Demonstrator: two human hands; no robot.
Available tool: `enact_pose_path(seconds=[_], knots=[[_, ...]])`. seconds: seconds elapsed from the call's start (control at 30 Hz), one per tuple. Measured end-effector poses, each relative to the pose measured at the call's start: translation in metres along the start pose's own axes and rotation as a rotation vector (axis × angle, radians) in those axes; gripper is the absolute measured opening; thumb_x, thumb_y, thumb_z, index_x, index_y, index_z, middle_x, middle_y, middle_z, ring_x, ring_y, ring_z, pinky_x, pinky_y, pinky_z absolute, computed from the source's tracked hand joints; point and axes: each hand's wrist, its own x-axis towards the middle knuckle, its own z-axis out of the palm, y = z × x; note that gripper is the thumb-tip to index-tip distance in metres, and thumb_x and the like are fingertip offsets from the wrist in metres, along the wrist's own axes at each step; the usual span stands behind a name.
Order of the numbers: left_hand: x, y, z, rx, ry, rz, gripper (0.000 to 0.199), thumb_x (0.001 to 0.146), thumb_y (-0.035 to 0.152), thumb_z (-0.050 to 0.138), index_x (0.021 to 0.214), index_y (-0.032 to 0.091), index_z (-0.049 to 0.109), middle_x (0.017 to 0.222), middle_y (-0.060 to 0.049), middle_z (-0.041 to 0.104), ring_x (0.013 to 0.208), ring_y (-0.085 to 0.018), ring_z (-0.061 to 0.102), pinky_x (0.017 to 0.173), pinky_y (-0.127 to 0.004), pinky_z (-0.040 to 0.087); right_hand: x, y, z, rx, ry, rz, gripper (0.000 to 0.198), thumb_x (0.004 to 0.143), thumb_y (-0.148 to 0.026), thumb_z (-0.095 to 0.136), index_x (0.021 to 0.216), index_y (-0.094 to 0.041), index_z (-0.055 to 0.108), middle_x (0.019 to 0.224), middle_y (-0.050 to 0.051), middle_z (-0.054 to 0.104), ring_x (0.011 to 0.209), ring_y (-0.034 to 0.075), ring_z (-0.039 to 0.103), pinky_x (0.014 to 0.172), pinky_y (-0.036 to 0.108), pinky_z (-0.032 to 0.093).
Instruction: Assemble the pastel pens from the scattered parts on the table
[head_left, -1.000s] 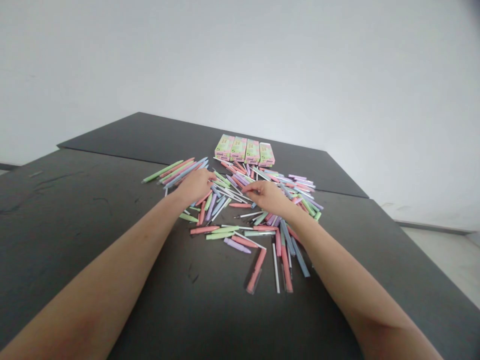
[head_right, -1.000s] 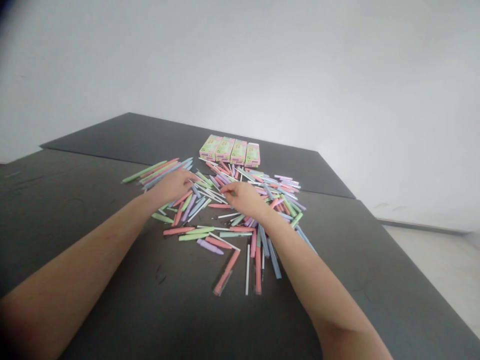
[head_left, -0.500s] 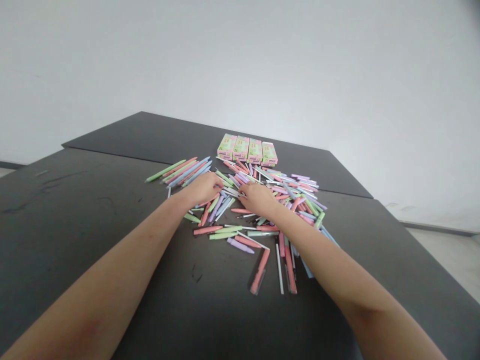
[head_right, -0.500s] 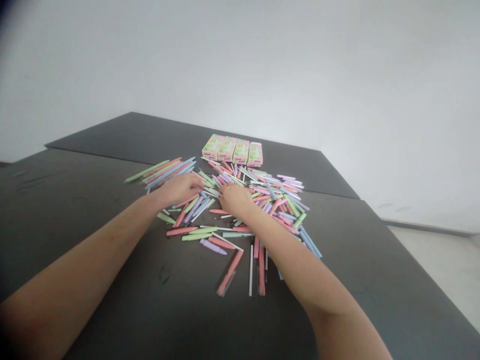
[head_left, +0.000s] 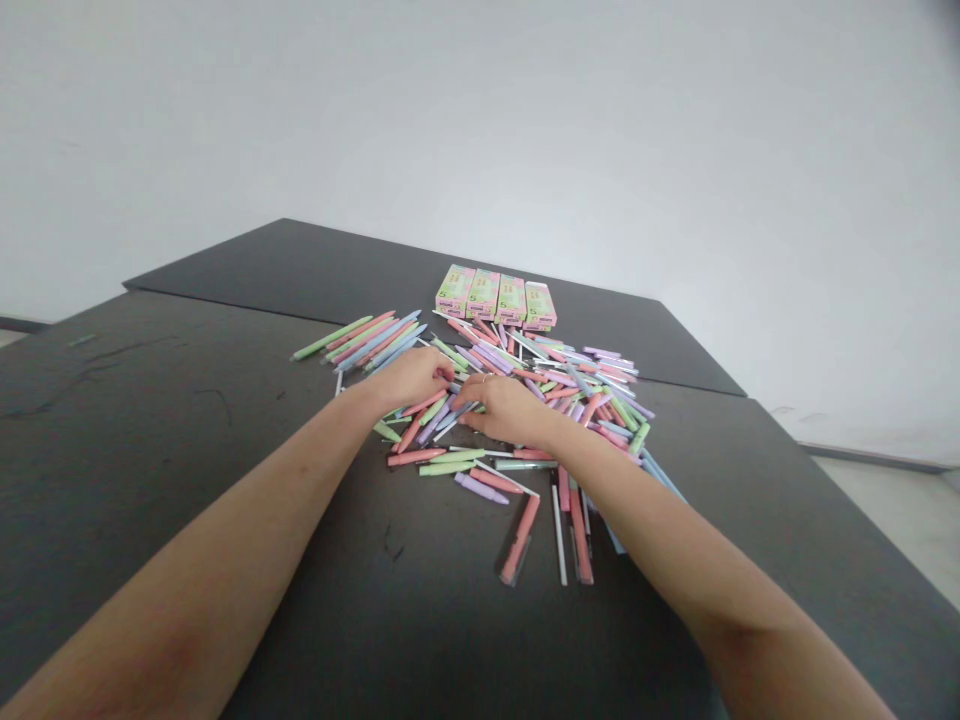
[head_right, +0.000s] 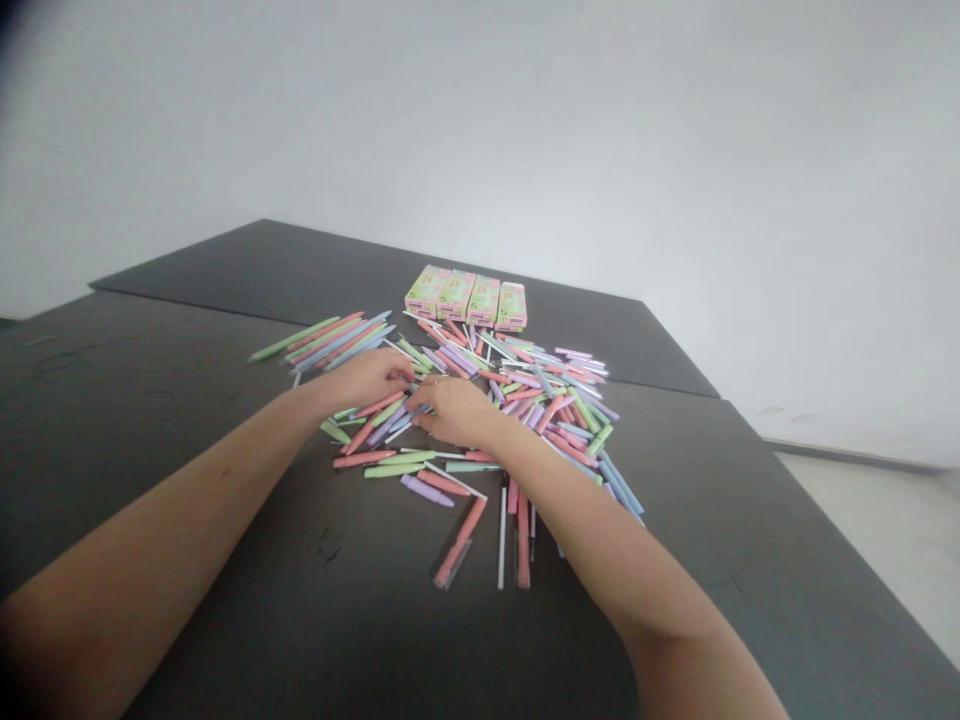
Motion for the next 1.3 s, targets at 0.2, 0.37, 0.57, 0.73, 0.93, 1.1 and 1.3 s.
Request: enact_pose_path(seconds=[0.2, 0.37, 0.57, 0.73, 0.93, 1.1, 1.3], knots=[[0.0, -0.004, 0.004, -0.017, 0.003, 0.023, 0.02, 0.073, 0.02, 0.054, 0.081, 0.023, 0.072, 0.079, -0.001, 0.073, 0.075, -0.017, 0.065, 0.064, -0.023, 0.044, 0.003, 0.001, 0.001, -0.059, -0.046, 0.056, 0.019, 0.083, -0.023, 0.064, 0.101, -0.019, 0.07, 0.11, 0.008, 0.065, 0.1, 0.021, 0.061, 0.082, 0.029, 0.042], [0.0, -0.002, 0.005, -0.03, -0.017, 0.049, 0.021, 0.075, 0.02, 0.056, 0.084, 0.022, 0.074, 0.084, -0.003, 0.074, 0.08, -0.018, 0.066, 0.07, -0.024, 0.045, -0.003, 0.009, -0.001, -0.049, -0.024, 0.112, 0.014, 0.081, -0.023, 0.065, 0.093, -0.016, 0.067, 0.1, 0.008, 0.066, 0.092, 0.02, 0.06, 0.078, 0.028, 0.039], [0.0, -0.001, 0.007, -0.016, -0.017, 0.043, 0.02, 0.078, 0.022, 0.055, 0.085, 0.021, 0.074, 0.087, -0.004, 0.075, 0.085, -0.02, 0.066, 0.075, -0.024, 0.047, -0.012, 0.022, -0.014, 0.09, 0.125, 0.315, 0.017, 0.087, -0.029, 0.054, 0.093, -0.016, 0.064, 0.083, 0.004, 0.067, 0.07, 0.015, 0.056, 0.063, 0.026, 0.034], [0.0, -0.003, 0.006, -0.08, 0.042, -0.013, 0.026, 0.083, 0.025, 0.051, 0.096, 0.019, 0.072, 0.099, -0.006, 0.074, 0.089, -0.02, 0.067, 0.079, -0.026, 0.048, -0.018, 0.034, -0.021, 0.132, 0.21, 0.435, 0.025, 0.09, -0.035, 0.049, 0.087, -0.016, 0.065, 0.075, 0.004, 0.066, 0.068, 0.015, 0.055, 0.061, 0.025, 0.033], [0.0, -0.004, -0.001, -0.255, 0.071, -0.094, 0.031, 0.083, 0.03, 0.053, 0.102, 0.016, 0.072, 0.102, -0.007, 0.075, 0.093, -0.021, 0.068, 0.081, -0.026, 0.049, -0.026, 0.04, -0.016, 0.117, 0.127, 0.412, 0.025, 0.088, -0.032, 0.051, 0.087, -0.015, 0.07, 0.078, 0.005, 0.069, 0.07, 0.016, 0.057, 0.062, 0.026, 0.034], [-0.006, 0.007, -0.013, -0.509, 0.026, -0.138, 0.035, 0.082, 0.029, 0.052, 0.107, 0.014, 0.071, 0.096, -0.007, 0.076, 0.088, -0.02, 0.068, 0.075, -0.026, 0.052, -0.03, 0.044, -0.014, 0.179, 0.079, 0.412, 0.023, 0.085, -0.022, 0.052, 0.097, -0.016, 0.071, 0.094, 0.007, 0.072, 0.083, 0.018, 0.061, 0.073, 0.027, 0.039], [-0.01, 0.012, -0.016, -0.785, -0.05, -0.179, 0.046, 0.08, 0.032, 0.057, 0.121, 0.011, 0.064, 0.09, -0.009, 0.075, 0.081, -0.02, 0.069, 0.069, -0.028, 0.053, -0.035, 0.047, -0.013, 0.268, 0.069, 0.431, 0.023, 0.085, -0.02, 0.05, 0.099, -0.015, 0.068, 0.083, 0.004, 0.072, 0.074, 0.015, 0.062, 0.069, 0.025, 0.041]])
